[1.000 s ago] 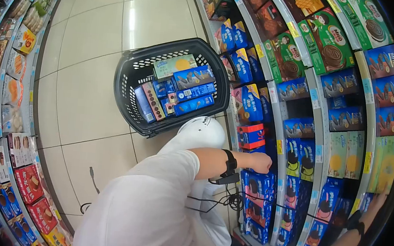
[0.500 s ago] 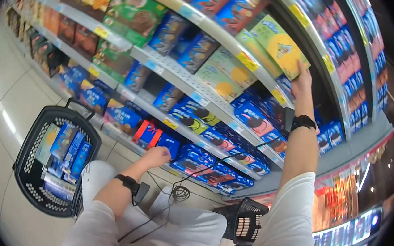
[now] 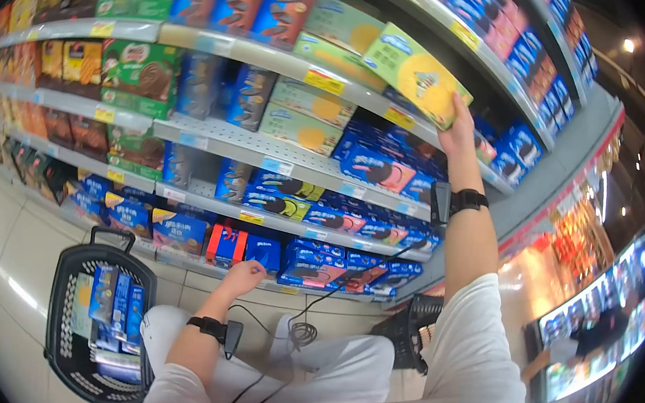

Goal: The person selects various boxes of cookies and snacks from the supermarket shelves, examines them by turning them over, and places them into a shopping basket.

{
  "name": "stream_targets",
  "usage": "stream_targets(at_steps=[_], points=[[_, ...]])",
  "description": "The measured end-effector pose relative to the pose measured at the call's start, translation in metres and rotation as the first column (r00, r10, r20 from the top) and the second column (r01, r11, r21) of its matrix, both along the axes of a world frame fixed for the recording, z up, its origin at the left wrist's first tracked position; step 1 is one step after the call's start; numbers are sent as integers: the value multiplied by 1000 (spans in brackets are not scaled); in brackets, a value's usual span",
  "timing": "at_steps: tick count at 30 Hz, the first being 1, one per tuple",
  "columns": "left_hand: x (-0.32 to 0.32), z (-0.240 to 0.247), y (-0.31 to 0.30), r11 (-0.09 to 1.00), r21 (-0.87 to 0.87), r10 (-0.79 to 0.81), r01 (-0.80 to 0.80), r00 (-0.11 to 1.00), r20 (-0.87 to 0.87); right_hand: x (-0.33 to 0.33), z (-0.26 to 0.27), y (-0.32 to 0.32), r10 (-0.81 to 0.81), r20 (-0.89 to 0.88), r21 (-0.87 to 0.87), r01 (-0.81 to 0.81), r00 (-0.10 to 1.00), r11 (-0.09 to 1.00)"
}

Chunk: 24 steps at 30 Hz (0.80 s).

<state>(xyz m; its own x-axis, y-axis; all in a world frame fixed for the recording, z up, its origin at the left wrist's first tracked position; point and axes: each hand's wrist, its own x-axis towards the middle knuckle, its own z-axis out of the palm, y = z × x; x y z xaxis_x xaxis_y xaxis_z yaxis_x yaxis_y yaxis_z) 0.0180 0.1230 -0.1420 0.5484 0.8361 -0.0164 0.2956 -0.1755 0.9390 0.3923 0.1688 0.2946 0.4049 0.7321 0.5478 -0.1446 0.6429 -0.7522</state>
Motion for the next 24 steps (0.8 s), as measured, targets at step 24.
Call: stream_targets(at_steps=[24], points=[[36, 45, -68, 810, -501, -40, 304, 882, 470, -109, -390, -262, 43, -693, -354, -392, 719, 849]])
